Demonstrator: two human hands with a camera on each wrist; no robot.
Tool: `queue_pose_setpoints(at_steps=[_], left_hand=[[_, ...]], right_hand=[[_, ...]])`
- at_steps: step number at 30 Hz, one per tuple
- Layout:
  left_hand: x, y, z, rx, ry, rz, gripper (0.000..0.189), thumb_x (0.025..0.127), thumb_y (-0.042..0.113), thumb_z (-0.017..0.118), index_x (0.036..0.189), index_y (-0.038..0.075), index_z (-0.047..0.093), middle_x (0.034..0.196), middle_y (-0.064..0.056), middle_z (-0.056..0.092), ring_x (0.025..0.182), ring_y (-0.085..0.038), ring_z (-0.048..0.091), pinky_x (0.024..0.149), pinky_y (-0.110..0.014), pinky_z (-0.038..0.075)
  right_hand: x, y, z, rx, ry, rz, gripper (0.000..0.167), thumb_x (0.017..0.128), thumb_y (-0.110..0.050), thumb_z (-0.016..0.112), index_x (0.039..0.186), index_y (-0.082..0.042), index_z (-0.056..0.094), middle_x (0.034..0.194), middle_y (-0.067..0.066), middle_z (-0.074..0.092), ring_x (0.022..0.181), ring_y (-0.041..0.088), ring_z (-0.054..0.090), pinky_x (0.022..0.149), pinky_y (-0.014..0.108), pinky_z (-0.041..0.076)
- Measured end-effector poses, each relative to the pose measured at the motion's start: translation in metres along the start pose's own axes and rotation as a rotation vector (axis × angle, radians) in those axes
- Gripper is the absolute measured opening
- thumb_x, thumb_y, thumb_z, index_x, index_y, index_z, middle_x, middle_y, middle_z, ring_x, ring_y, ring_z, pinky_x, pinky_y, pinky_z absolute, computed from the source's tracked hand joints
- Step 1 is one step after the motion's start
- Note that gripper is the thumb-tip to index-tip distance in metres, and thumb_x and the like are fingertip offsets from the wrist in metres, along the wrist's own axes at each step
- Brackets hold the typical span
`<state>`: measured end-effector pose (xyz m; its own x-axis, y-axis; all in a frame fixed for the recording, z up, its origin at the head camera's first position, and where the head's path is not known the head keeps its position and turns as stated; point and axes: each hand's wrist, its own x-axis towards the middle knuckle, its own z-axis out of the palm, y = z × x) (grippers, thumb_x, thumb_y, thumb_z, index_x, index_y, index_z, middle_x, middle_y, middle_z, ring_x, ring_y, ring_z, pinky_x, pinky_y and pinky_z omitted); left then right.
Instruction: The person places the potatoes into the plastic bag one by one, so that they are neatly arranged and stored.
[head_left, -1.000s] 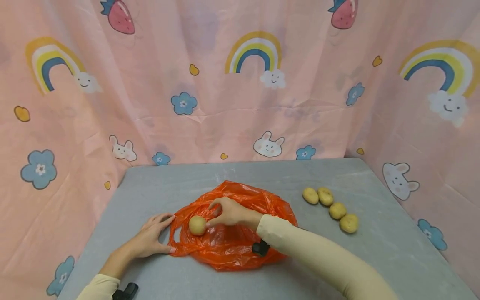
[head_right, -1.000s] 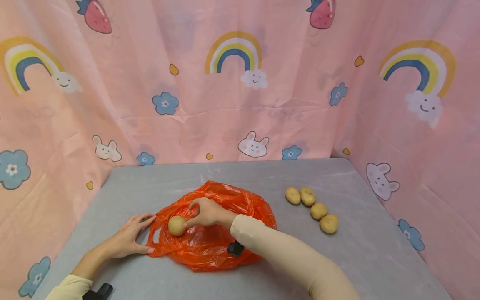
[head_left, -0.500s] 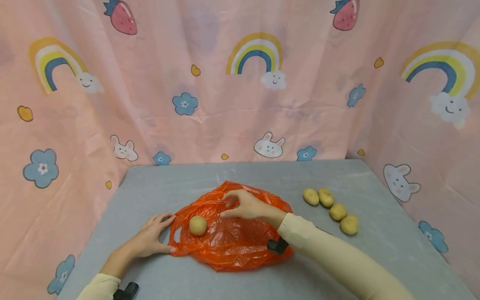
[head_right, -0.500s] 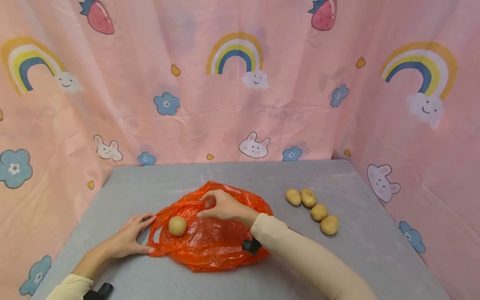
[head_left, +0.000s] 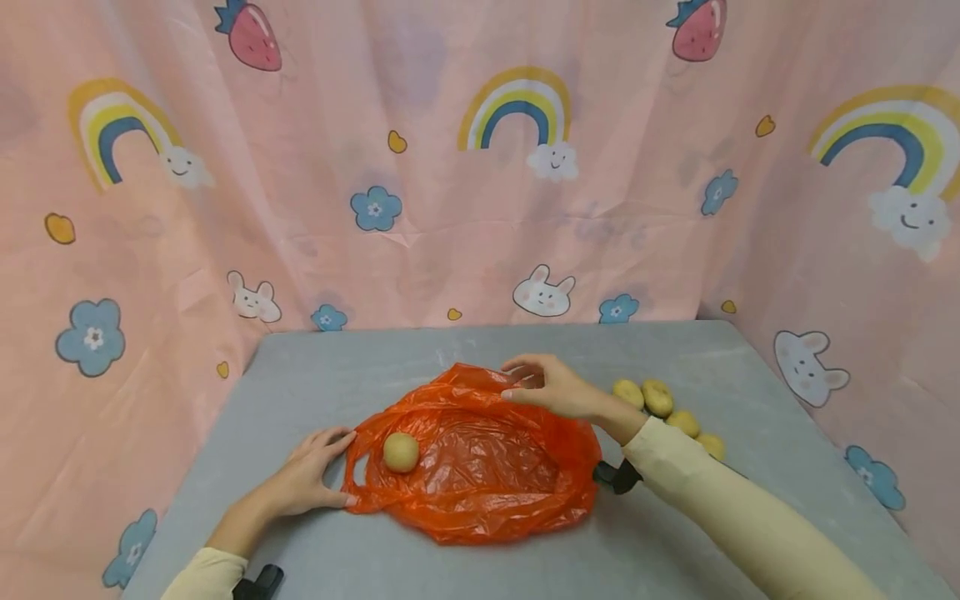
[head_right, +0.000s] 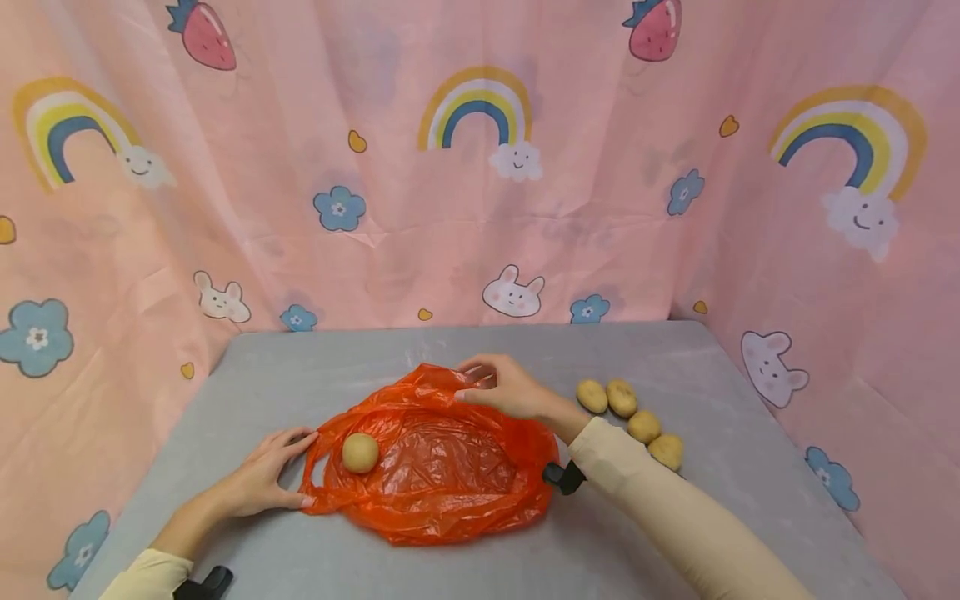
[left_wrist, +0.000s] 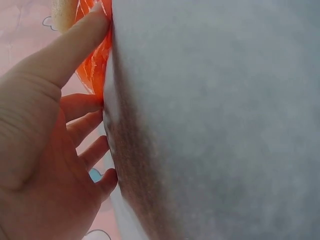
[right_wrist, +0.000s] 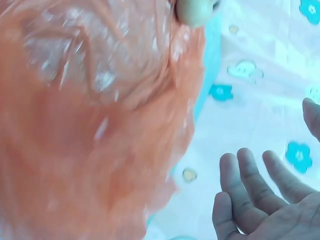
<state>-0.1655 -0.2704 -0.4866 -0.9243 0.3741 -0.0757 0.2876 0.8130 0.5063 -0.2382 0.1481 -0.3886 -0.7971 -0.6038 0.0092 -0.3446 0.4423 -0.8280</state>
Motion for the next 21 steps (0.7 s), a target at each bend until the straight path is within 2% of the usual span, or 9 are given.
queue_pose_setpoints(at_steps=[4, 13, 21], left_hand=[[0.002, 0.000, -0.001, 0.001, -0.003, -0.005, 0.105, 0.071, 0.052, 0.087, 0.152, 0.000, 0.043, 0.155, -0.021, 0.041, 0.142, -0.048, 0.034, 0.110, -0.071, 0.030], [0.004, 0.000, 0.002, -0.008, -0.008, -0.005, 0.106, 0.071, 0.052, 0.087, 0.152, 0.000, 0.043, 0.155, -0.021, 0.041, 0.142, -0.048, 0.034, 0.110, -0.071, 0.029], [0.002, -0.002, 0.000, -0.003, 0.003, 0.003, 0.105, 0.071, 0.050, 0.088, 0.151, -0.001, 0.044, 0.154, -0.021, 0.042, 0.141, -0.048, 0.035, 0.109, -0.072, 0.030]], right_hand=[[-0.007, 0.011, -0.018, -0.019, 0.022, -0.024, 0.049, 0.100, -0.020, 0.064, 0.142, 0.001, 0.052, 0.133, 0.027, 0.059, 0.117, 0.038, 0.061, 0.098, 0.049, 0.051], [-0.023, 0.039, -0.049, -0.073, 0.091, 0.004, 0.051, 0.100, -0.024, 0.064, 0.144, -0.001, 0.052, 0.142, 0.026, 0.056, 0.126, 0.046, 0.053, 0.102, 0.060, 0.047], [-0.035, 0.060, -0.071, -0.128, 0.116, 0.125, 0.055, 0.099, -0.030, 0.065, 0.144, -0.002, 0.052, 0.146, 0.026, 0.053, 0.131, 0.047, 0.050, 0.105, 0.065, 0.043]])
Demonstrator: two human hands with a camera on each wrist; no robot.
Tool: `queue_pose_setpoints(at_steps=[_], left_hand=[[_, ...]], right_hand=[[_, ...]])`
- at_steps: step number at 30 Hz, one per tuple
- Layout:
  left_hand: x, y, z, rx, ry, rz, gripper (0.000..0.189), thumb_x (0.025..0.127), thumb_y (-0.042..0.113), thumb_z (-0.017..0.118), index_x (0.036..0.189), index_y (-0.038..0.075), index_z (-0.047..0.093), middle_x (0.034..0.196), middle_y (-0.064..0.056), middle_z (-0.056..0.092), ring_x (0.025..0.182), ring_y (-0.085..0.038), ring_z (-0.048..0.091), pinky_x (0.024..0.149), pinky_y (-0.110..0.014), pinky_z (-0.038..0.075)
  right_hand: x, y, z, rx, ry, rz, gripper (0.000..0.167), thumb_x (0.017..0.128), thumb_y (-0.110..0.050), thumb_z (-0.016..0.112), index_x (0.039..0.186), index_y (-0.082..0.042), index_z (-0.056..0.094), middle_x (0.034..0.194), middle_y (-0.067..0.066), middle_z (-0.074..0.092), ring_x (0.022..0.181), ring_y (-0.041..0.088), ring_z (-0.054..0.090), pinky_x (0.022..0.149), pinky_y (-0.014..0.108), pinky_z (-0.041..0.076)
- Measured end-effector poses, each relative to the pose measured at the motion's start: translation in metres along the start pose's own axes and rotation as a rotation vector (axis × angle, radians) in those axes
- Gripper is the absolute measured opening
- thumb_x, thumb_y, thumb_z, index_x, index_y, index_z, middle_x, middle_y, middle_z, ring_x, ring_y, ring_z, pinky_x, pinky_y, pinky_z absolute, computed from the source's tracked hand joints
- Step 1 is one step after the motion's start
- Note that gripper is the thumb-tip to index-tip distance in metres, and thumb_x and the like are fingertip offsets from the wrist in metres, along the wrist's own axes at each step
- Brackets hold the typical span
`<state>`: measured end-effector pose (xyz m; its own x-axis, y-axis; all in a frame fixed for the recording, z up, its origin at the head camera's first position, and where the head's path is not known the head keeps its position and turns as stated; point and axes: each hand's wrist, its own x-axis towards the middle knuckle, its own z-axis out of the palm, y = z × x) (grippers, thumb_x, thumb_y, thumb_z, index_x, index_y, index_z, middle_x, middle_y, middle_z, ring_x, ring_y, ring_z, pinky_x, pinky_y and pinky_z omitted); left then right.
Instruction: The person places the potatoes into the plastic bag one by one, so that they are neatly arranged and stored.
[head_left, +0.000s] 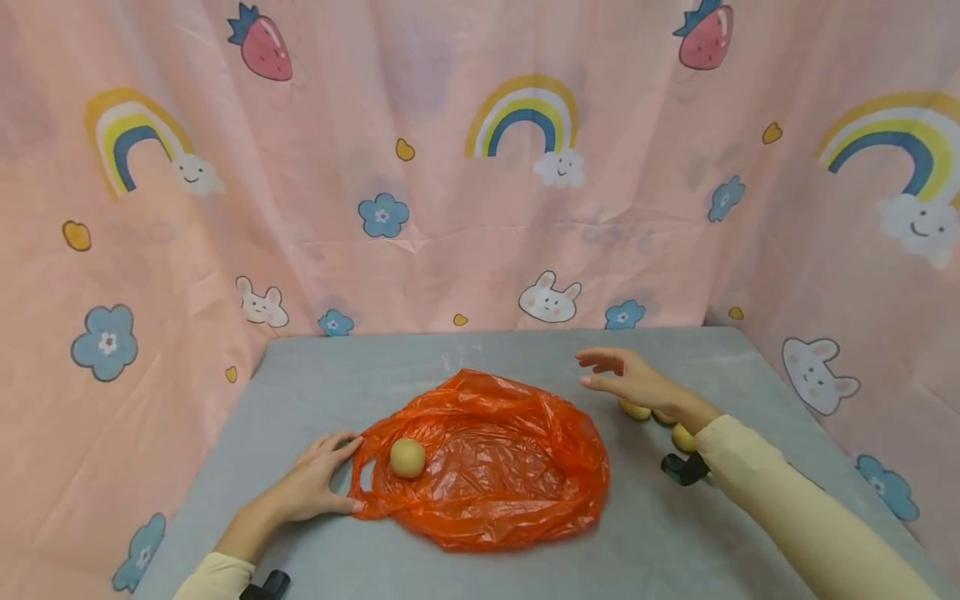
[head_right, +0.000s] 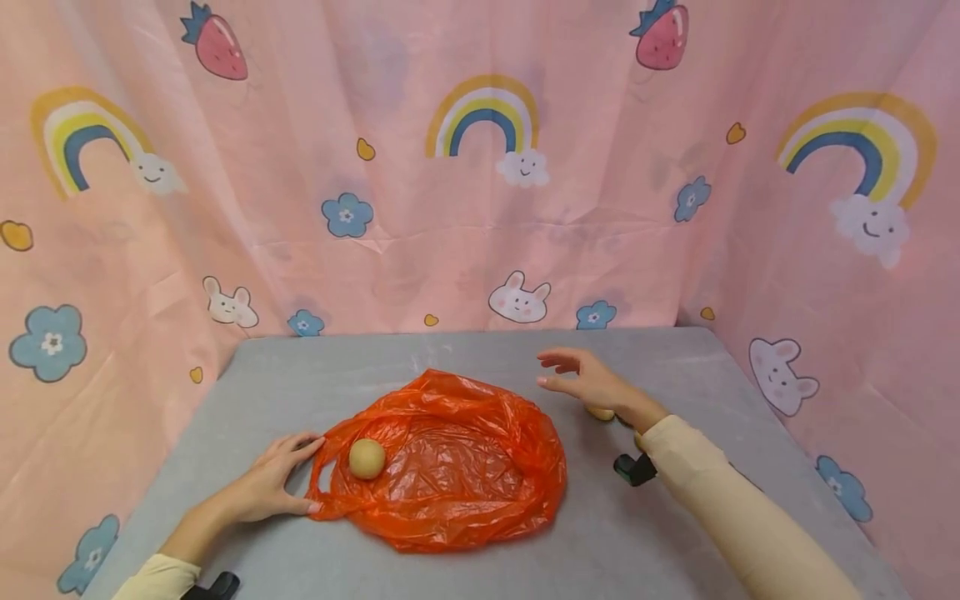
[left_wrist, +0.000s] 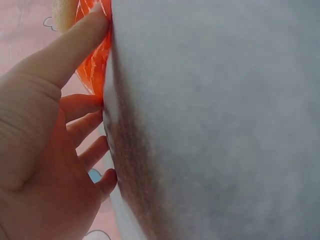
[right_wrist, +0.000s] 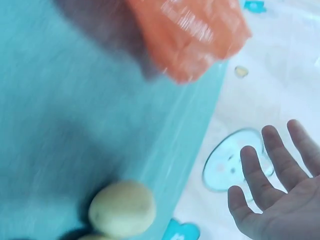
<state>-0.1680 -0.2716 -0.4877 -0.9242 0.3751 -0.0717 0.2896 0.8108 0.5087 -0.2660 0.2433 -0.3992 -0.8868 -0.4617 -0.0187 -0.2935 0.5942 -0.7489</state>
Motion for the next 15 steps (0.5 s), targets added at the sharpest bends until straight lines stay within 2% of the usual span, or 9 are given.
queue_pose_setpoints(at_steps=[10, 15], left_hand=[[-0.001, 0.000, 0.002, -0.004, -0.017, -0.022, 0.106, 0.071, 0.051, 0.088, 0.152, 0.000, 0.043, 0.155, -0.022, 0.041, 0.142, -0.048, 0.034, 0.109, -0.072, 0.029], [-0.001, 0.002, -0.001, -0.008, -0.010, -0.018, 0.105, 0.071, 0.051, 0.088, 0.151, -0.001, 0.043, 0.155, -0.023, 0.041, 0.142, -0.050, 0.034, 0.109, -0.072, 0.030]], right_hand=[[-0.012, 0.036, -0.019, -0.057, -0.043, 0.014, 0.058, 0.097, -0.025, 0.067, 0.145, 0.002, 0.050, 0.147, 0.031, 0.050, 0.135, 0.055, 0.043, 0.106, 0.071, 0.039], [-0.017, 0.049, -0.027, -0.086, -0.058, 0.076, 0.062, 0.097, -0.028, 0.068, 0.147, 0.002, 0.048, 0.152, 0.032, 0.044, 0.139, 0.057, 0.037, 0.106, 0.074, 0.036]])
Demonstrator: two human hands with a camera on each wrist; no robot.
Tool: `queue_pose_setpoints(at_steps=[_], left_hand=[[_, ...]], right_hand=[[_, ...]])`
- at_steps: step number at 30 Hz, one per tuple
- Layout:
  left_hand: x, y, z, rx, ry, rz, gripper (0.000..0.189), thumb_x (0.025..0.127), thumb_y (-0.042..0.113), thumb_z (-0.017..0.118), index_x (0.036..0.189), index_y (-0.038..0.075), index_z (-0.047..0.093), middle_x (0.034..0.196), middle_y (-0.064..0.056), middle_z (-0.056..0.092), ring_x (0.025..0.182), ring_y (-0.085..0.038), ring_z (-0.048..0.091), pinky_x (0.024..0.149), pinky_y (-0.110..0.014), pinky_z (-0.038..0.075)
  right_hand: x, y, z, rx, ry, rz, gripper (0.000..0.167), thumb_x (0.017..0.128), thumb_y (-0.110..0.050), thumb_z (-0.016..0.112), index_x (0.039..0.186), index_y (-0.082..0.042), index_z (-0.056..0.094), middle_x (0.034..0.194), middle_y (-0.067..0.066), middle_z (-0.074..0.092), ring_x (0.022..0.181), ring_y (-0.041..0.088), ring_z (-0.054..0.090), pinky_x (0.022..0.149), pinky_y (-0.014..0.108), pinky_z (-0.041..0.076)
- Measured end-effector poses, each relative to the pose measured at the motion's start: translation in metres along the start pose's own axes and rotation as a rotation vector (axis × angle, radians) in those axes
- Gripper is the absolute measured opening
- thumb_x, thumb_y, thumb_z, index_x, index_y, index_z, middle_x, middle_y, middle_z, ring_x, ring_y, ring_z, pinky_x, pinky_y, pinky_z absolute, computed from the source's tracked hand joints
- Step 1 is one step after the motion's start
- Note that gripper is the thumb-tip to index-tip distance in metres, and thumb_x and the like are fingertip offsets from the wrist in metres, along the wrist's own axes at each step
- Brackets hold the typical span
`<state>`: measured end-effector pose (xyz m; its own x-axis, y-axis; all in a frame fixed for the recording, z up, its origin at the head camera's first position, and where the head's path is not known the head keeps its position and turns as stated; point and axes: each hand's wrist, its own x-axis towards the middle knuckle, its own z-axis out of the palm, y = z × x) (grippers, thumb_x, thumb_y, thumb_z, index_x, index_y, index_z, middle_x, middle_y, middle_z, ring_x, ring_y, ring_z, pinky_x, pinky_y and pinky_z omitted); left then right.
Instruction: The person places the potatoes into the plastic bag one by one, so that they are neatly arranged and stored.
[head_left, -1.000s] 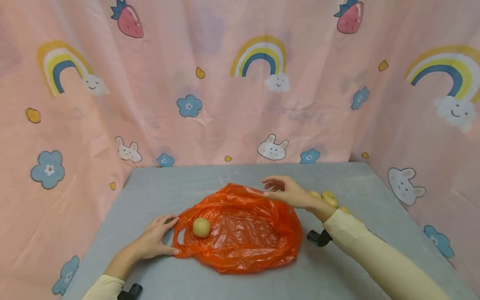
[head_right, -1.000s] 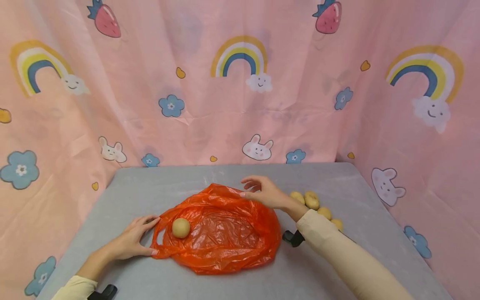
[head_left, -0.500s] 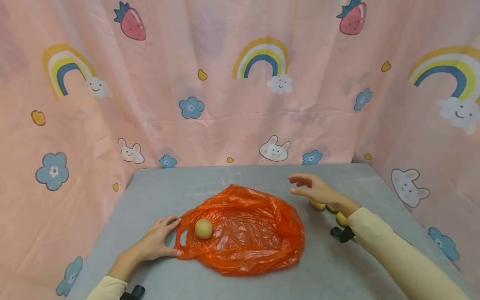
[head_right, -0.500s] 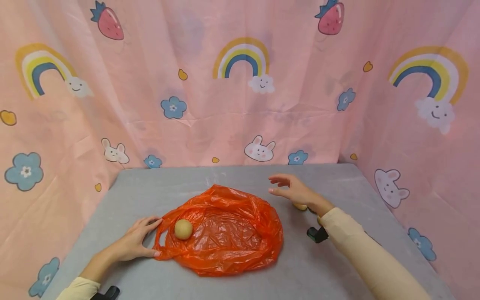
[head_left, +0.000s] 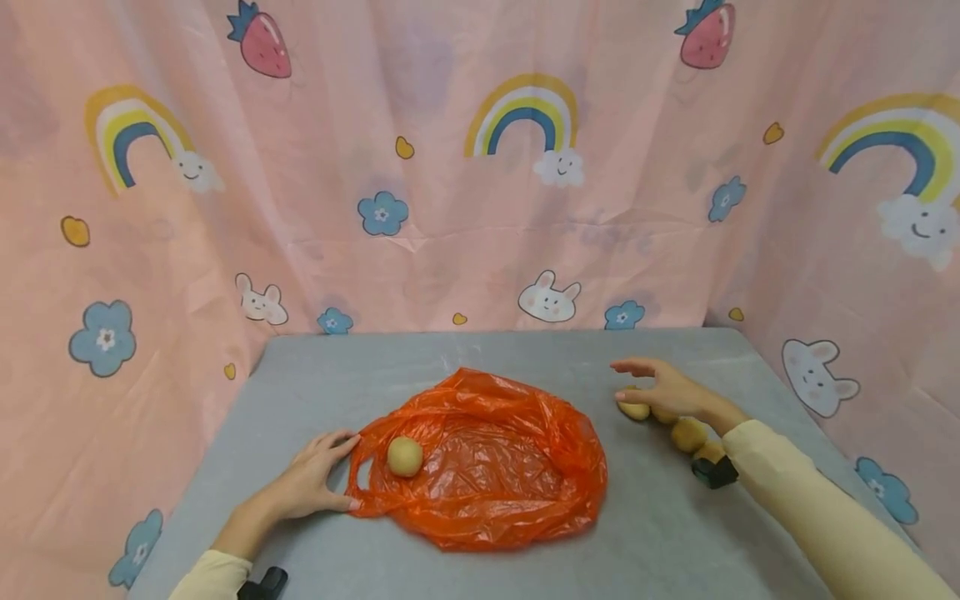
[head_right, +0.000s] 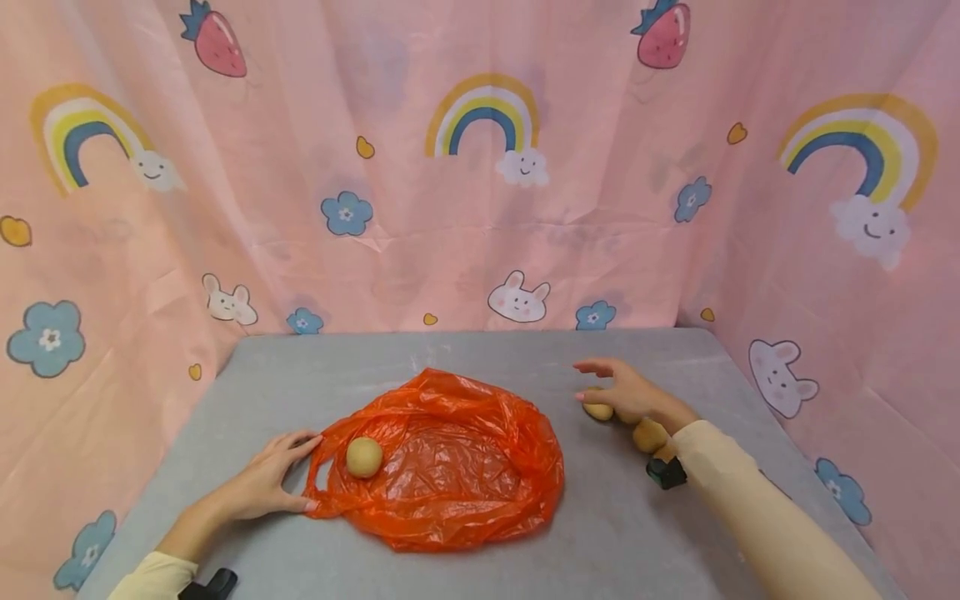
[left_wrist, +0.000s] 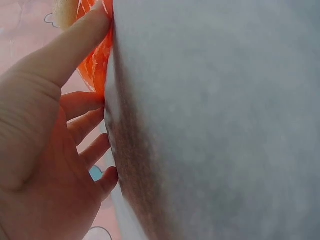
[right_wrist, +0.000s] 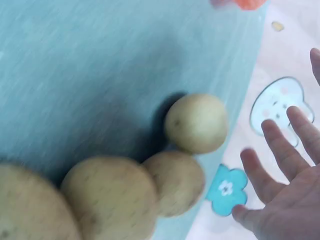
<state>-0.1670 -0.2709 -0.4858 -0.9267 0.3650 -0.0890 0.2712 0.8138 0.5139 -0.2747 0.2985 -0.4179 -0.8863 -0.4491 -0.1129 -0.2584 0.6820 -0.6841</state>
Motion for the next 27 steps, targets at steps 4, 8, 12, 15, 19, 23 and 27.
queue_pose_setpoints(at_steps=[4, 8, 12, 15, 19, 23, 27], left_hand=[[0.000, 0.001, -0.003, 0.001, 0.011, -0.001, 0.105, 0.071, 0.050, 0.088, 0.152, -0.001, 0.044, 0.155, -0.023, 0.041, 0.142, -0.050, 0.034, 0.109, -0.072, 0.031], [0.001, 0.001, -0.004, 0.006, 0.009, 0.008, 0.104, 0.072, 0.050, 0.088, 0.152, 0.000, 0.044, 0.156, -0.023, 0.040, 0.142, -0.049, 0.034, 0.109, -0.071, 0.031], [0.001, 0.003, -0.005, 0.003, 0.014, 0.015, 0.104, 0.071, 0.048, 0.089, 0.151, 0.000, 0.044, 0.155, -0.023, 0.040, 0.141, -0.050, 0.035, 0.109, -0.072, 0.031], [0.001, 0.004, -0.005, -0.003, 0.010, 0.002, 0.104, 0.071, 0.048, 0.089, 0.152, 0.000, 0.044, 0.156, -0.023, 0.040, 0.142, -0.049, 0.034, 0.110, -0.071, 0.030], [-0.001, 0.004, -0.003, -0.005, 0.004, -0.008, 0.105, 0.071, 0.048, 0.089, 0.152, 0.000, 0.043, 0.156, -0.023, 0.039, 0.143, -0.050, 0.033, 0.110, -0.072, 0.030], [-0.002, 0.005, -0.002, -0.010, 0.010, -0.007, 0.105, 0.070, 0.046, 0.090, 0.151, -0.001, 0.044, 0.155, -0.024, 0.040, 0.142, -0.050, 0.033, 0.110, -0.072, 0.030], [-0.003, 0.003, 0.000, -0.019, 0.002, -0.012, 0.105, 0.070, 0.048, 0.089, 0.151, -0.001, 0.044, 0.155, -0.023, 0.040, 0.142, -0.049, 0.033, 0.110, -0.071, 0.030]], right_hand=[[-0.001, 0.007, -0.005, -0.016, -0.023, 0.044, 0.066, 0.096, -0.029, 0.069, 0.149, 0.003, 0.045, 0.156, 0.034, 0.034, 0.142, 0.059, 0.030, 0.107, 0.076, 0.031], [-0.004, 0.018, -0.008, -0.029, -0.047, 0.034, 0.068, 0.095, -0.024, 0.072, 0.149, 0.006, 0.043, 0.156, 0.037, 0.033, 0.142, 0.059, 0.029, 0.108, 0.077, 0.029], [-0.007, 0.029, -0.009, -0.059, -0.050, -0.007, 0.069, 0.093, -0.023, 0.074, 0.148, 0.006, 0.045, 0.152, 0.036, 0.039, 0.140, 0.059, 0.030, 0.107, 0.077, 0.029], [-0.007, 0.035, -0.009, -0.068, -0.047, -0.038, 0.068, 0.092, -0.023, 0.075, 0.146, 0.007, 0.046, 0.148, 0.036, 0.045, 0.138, 0.060, 0.034, 0.107, 0.076, 0.029], [-0.006, 0.042, -0.007, -0.079, -0.050, -0.078, 0.067, 0.090, -0.020, 0.076, 0.144, 0.010, 0.048, 0.145, 0.036, 0.049, 0.136, 0.059, 0.038, 0.107, 0.075, 0.029], [-0.005, 0.048, -0.003, -0.080, -0.059, -0.094, 0.065, 0.090, -0.017, 0.076, 0.141, 0.013, 0.049, 0.144, 0.036, 0.049, 0.135, 0.059, 0.039, 0.109, 0.073, 0.030], [-0.004, 0.049, 0.000, -0.091, -0.057, -0.079, 0.063, 0.090, -0.017, 0.076, 0.140, 0.013, 0.051, 0.143, 0.036, 0.050, 0.134, 0.058, 0.042, 0.109, 0.072, 0.031]])
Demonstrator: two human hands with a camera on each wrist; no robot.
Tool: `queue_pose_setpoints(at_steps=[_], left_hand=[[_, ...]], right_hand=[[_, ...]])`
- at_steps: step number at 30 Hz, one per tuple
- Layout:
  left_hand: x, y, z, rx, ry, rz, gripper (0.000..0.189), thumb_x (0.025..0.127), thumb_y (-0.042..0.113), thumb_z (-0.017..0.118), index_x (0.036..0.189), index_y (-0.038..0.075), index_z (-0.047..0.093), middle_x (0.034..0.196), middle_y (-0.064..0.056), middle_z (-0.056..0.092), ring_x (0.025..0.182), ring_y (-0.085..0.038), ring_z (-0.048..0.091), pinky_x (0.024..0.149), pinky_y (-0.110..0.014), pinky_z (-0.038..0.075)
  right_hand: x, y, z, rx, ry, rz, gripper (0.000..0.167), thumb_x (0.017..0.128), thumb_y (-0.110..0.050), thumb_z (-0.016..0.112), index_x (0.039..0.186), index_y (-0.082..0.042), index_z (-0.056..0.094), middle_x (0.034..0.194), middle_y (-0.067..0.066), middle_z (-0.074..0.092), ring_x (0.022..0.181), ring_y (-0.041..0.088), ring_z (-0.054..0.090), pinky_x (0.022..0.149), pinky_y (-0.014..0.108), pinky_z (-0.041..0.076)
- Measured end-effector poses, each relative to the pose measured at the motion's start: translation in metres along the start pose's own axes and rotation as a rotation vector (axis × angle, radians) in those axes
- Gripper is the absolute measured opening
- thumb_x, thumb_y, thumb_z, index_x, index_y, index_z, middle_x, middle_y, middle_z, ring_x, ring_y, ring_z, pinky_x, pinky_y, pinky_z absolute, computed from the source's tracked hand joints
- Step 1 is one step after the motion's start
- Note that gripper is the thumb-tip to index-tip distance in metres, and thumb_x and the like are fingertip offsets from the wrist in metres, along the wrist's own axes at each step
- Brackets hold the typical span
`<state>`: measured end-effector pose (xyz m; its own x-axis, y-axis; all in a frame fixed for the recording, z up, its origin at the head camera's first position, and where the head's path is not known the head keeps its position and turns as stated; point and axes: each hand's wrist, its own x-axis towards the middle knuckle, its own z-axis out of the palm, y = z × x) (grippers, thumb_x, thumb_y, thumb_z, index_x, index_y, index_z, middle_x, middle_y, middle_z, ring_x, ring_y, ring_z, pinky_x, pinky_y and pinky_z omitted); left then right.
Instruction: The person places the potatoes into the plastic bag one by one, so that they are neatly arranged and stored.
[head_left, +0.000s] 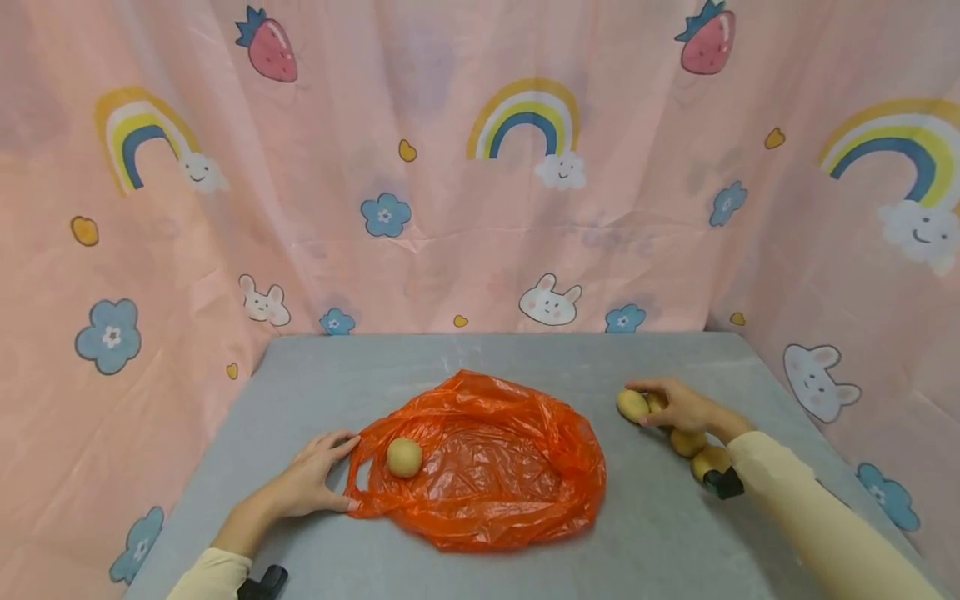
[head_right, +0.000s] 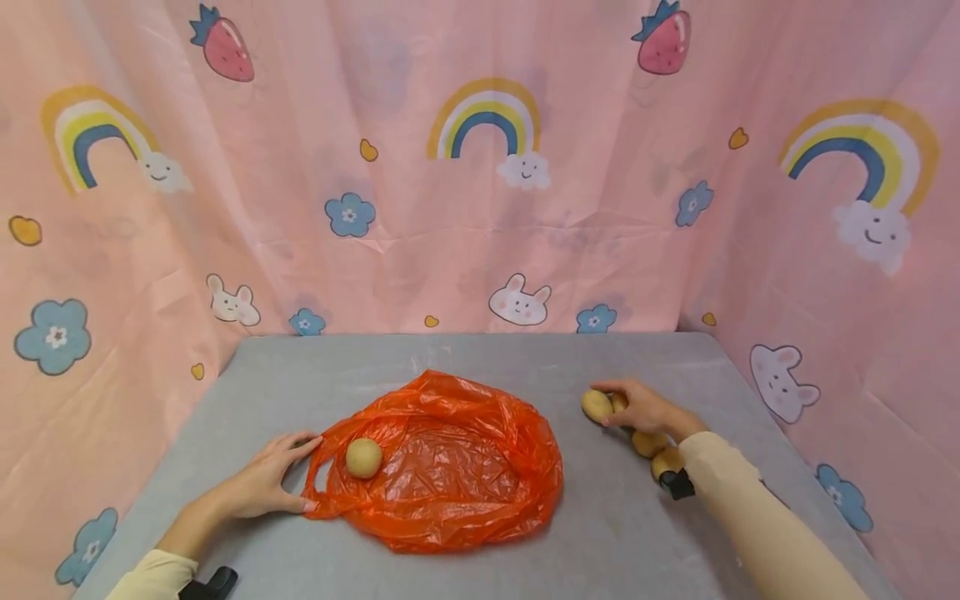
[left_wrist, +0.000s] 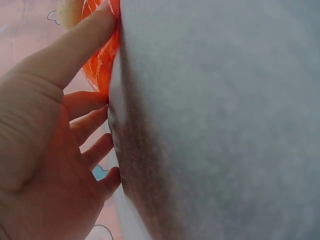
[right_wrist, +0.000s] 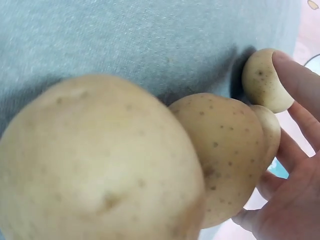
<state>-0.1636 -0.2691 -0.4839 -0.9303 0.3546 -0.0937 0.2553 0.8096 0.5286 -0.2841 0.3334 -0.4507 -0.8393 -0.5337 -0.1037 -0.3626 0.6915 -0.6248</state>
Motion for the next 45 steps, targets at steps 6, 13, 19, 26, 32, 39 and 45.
queue_pose_setpoints(at_steps=[6, 13, 19, 26, 32, 39, 45], left_hand=[[-0.001, -0.005, 0.002, -0.023, -0.009, -0.021, 0.105, 0.070, 0.047, 0.090, 0.152, -0.001, 0.043, 0.156, -0.022, 0.039, 0.143, -0.049, 0.031, 0.110, -0.071, 0.029], [0.002, -0.008, 0.004, 0.006, 0.018, 0.011, 0.105, 0.069, 0.047, 0.090, 0.151, -0.001, 0.045, 0.155, -0.022, 0.041, 0.143, -0.049, 0.033, 0.109, -0.072, 0.030], [0.003, -0.004, 0.002, -0.001, 0.021, 0.024, 0.104, 0.070, 0.047, 0.090, 0.150, -0.002, 0.045, 0.155, -0.022, 0.041, 0.143, -0.050, 0.033, 0.109, -0.072, 0.029], [0.003, -0.003, 0.000, -0.004, 0.012, 0.019, 0.105, 0.070, 0.047, 0.090, 0.151, -0.001, 0.044, 0.155, -0.022, 0.041, 0.143, -0.050, 0.032, 0.110, -0.072, 0.029], [0.003, -0.004, 0.002, -0.007, -0.006, -0.005, 0.105, 0.070, 0.048, 0.090, 0.152, 0.000, 0.043, 0.156, -0.021, 0.040, 0.143, -0.048, 0.032, 0.110, -0.072, 0.030], [0.003, -0.003, 0.001, -0.016, -0.014, -0.012, 0.105, 0.071, 0.047, 0.090, 0.152, 0.000, 0.043, 0.156, -0.021, 0.039, 0.143, -0.048, 0.032, 0.110, -0.072, 0.029], [0.002, -0.003, 0.001, -0.013, -0.014, -0.008, 0.105, 0.071, 0.047, 0.089, 0.152, 0.000, 0.043, 0.157, -0.021, 0.039, 0.143, -0.048, 0.032, 0.110, -0.071, 0.030]], right_hand=[[0.006, -0.003, 0.003, -0.021, 0.008, 0.040, 0.064, 0.090, -0.020, 0.077, 0.140, 0.010, 0.052, 0.143, 0.035, 0.052, 0.132, 0.054, 0.046, 0.109, 0.070, 0.033], [0.005, 0.000, 0.003, -0.024, 0.014, 0.076, 0.063, 0.090, -0.020, 0.077, 0.140, 0.009, 0.053, 0.143, 0.034, 0.053, 0.133, 0.054, 0.046, 0.110, 0.071, 0.033], [0.004, 0.001, 0.001, -0.038, 0.027, 0.052, 0.062, 0.089, -0.021, 0.077, 0.137, 0.011, 0.055, 0.139, 0.035, 0.056, 0.130, 0.054, 0.049, 0.108, 0.070, 0.035], [0.004, -0.004, -0.005, -0.007, 0.051, 0.038, 0.061, 0.091, -0.021, 0.075, 0.138, 0.012, 0.054, 0.141, 0.035, 0.054, 0.130, 0.055, 0.050, 0.107, 0.068, 0.039], [0.002, -0.005, -0.008, 0.038, 0.089, 0.063, 0.064, 0.092, -0.024, 0.074, 0.142, 0.010, 0.051, 0.146, 0.034, 0.049, 0.133, 0.057, 0.046, 0.105, 0.069, 0.041], [-0.001, -0.016, -0.014, 0.034, 0.160, 0.054, 0.063, 0.092, -0.021, 0.074, 0.142, 0.009, 0.051, 0.142, 0.034, 0.053, 0.128, 0.054, 0.052, 0.102, 0.067, 0.044], [-0.001, -0.032, -0.017, 0.061, 0.186, 0.055, 0.063, 0.094, -0.024, 0.072, 0.145, 0.006, 0.050, 0.140, 0.031, 0.057, 0.127, 0.049, 0.054, 0.100, 0.063, 0.047]])
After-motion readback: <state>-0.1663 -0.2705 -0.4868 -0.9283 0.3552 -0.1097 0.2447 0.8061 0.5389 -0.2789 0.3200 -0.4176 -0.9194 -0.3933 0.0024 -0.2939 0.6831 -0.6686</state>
